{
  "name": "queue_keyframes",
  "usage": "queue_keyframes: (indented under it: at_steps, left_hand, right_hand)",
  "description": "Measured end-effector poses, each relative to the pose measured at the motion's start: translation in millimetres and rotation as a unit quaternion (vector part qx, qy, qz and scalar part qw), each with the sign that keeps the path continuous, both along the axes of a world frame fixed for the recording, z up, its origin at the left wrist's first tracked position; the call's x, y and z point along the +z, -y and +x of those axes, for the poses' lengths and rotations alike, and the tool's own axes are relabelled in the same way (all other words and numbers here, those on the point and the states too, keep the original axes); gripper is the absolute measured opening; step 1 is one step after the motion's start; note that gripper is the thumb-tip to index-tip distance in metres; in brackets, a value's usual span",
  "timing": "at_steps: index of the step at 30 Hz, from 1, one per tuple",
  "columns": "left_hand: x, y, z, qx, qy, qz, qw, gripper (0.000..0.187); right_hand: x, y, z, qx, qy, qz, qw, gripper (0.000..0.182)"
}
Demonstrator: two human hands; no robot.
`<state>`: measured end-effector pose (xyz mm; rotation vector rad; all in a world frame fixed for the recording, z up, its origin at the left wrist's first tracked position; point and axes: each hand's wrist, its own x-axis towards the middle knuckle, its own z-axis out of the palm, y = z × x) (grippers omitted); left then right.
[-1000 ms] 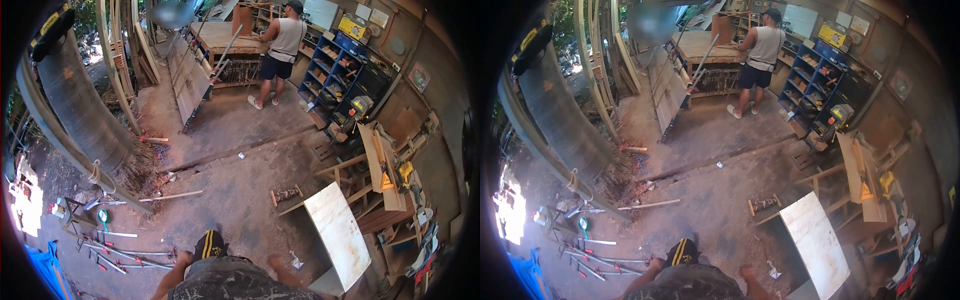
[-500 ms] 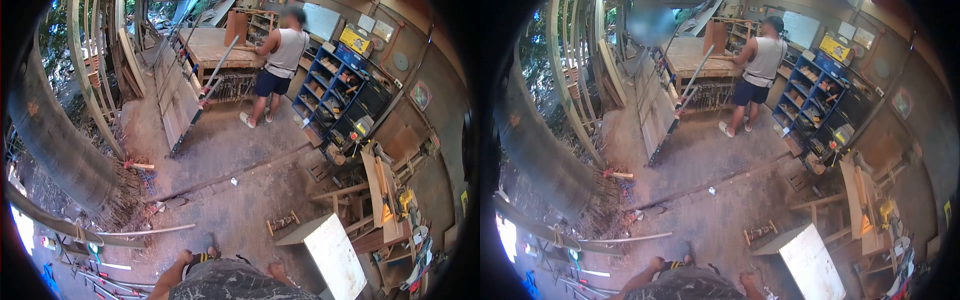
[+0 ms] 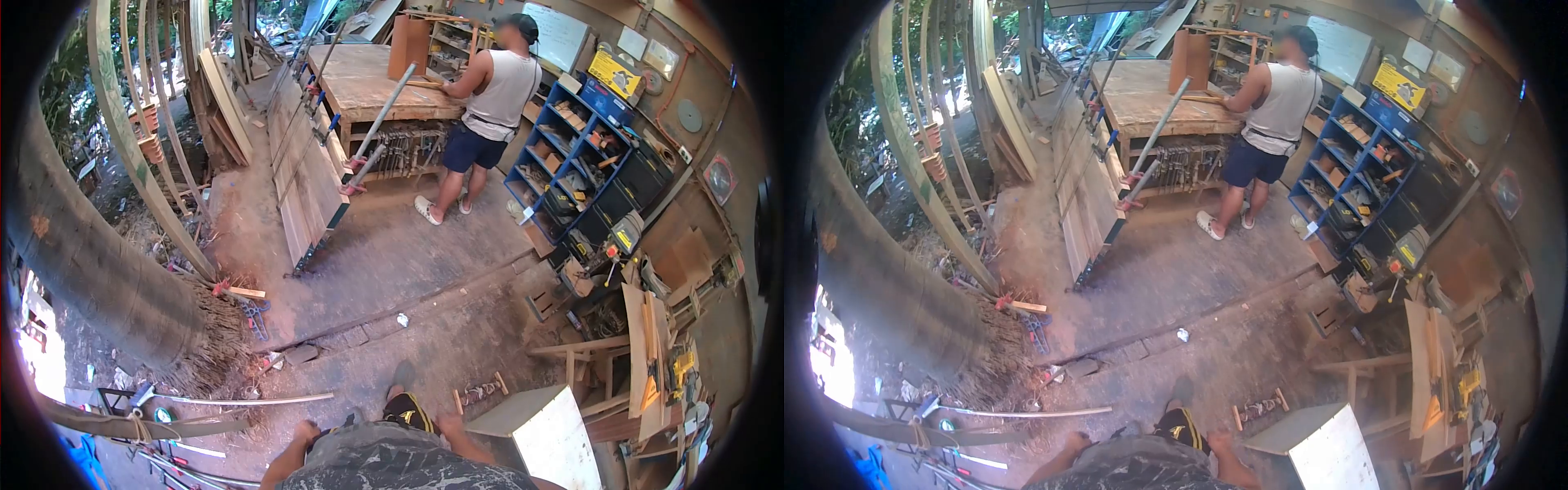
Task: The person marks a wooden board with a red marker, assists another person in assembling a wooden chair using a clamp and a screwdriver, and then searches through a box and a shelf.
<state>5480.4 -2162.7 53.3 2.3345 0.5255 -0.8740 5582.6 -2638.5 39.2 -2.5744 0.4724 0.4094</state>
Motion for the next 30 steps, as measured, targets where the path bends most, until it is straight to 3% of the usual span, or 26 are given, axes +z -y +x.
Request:
queue_keyframes:
  at_steps: [1, 2, 4, 5, 7, 9, 11, 12, 13, 15, 16, 17, 19, 22, 23, 25, 27, 29, 30]
  left_hand:
    - [-18, -8, 1, -0.044, -0.026, 0.004, 0.999, 0.040]
    - [-6, -6, 13, -0.041, -0.027, 0.005, 0.999, 0.040]
    - [21, 1, 30, -0.138, -0.136, 0.113, 0.975, 0.040]
    - [17, -1, 44, -0.134, -0.137, 0.114, 0.975, 0.040]
    - [-2, -7, 62, -0.306, -0.121, 0.142, 0.933, 0.038]
    - [-29, -5, 104, -0.322, -0.104, 0.153, 0.928, 0.038]
    - [-17, 3, 161, -0.340, -0.090, 0.166, 0.921, 0.037]
    - [3, 16, 204, -0.172, -0.053, 0.128, 0.975, 0.036]
    - [22, 29, 247, 0.000, -0.012, 0.084, 0.996, 0.036]
    - [23, 46, 321, 0.144, 0.053, 0.006, 0.988, 0.036]
    - [38, 56, 357, 0.146, 0.077, 0.007, 0.986, 0.036]
    - [61, 65, 398, 0.149, 0.102, 0.008, 0.984, 0.036]
    - [102, 79, 461, 0.183, 0.141, -0.011, 0.973, 0.037]
    - [115, 92, 521, 0.185, 0.186, -0.040, 0.964, 0.037]
    - [140, 98, 535, 0.187, 0.189, -0.052, 0.963, 0.035]
    - [114, 100, 546, 0.177, 0.186, -0.042, 0.966, 0.034]
    - [115, 104, 559, 0.180, 0.199, -0.027, 0.963, 0.033]
    - [99, 97, 584, 0.202, 0.202, -0.037, 0.958, 0.033]
    - [93, 94, 597, 0.227, 0.205, -0.045, 0.951, 0.033]
  right_hand:
    - [0, 4, 2, 0.039, -0.083, -0.005, 0.996, 0.052]
    - [2, 9, 5, 0.077, -0.164, -0.011, 0.983, 0.059]
    - [-17, 25, 11, 0.088, -0.238, -0.025, 0.967, 0.060]
    - [-16, 28, 24, 0.083, -0.262, -0.024, 0.961, 0.057]
    - [-19, 30, 67, 0.073, -0.257, -0.022, 0.963, 0.050]
    - [-27, 32, 118, 0.074, -0.228, -0.025, 0.971, 0.044]
    - [-50, 42, 175, 0.101, -0.163, -0.050, 0.980, 0.038]
    - [-71, 52, 208, 0.151, -0.107, -0.088, 0.979, 0.035]
    - [-92, 64, 247, 0.215, -0.039, -0.138, 0.966, 0.033]
    - [-51, 76, 341, 0.341, 0.037, -0.094, 0.935, 0.026]
    - [-29, 70, 382, 0.093, 0.012, 0.055, 0.994, 0.031]
    - [-6, 61, 413, -0.161, -0.013, 0.198, 0.967, 0.041]
    - [-26, 84, 470, -0.193, 0.035, 0.273, 0.942, 0.054]
    - [92, 68, 515, -0.221, -0.010, 0.334, 0.916, 0.055]
    - [87, 72, 521, -0.233, 0.000, 0.331, 0.914, 0.054]
    - [75, 79, 528, -0.267, 0.029, 0.324, 0.907, 0.048]
    - [87, 72, 512, -0.231, -0.001, 0.193, 0.954, 0.043]
    - [6, 110, 492, -0.158, -0.153, 0.100, 0.970, 0.039]
    - [-32, 121, 478, -0.140, -0.229, 0.139, 0.953, 0.042]
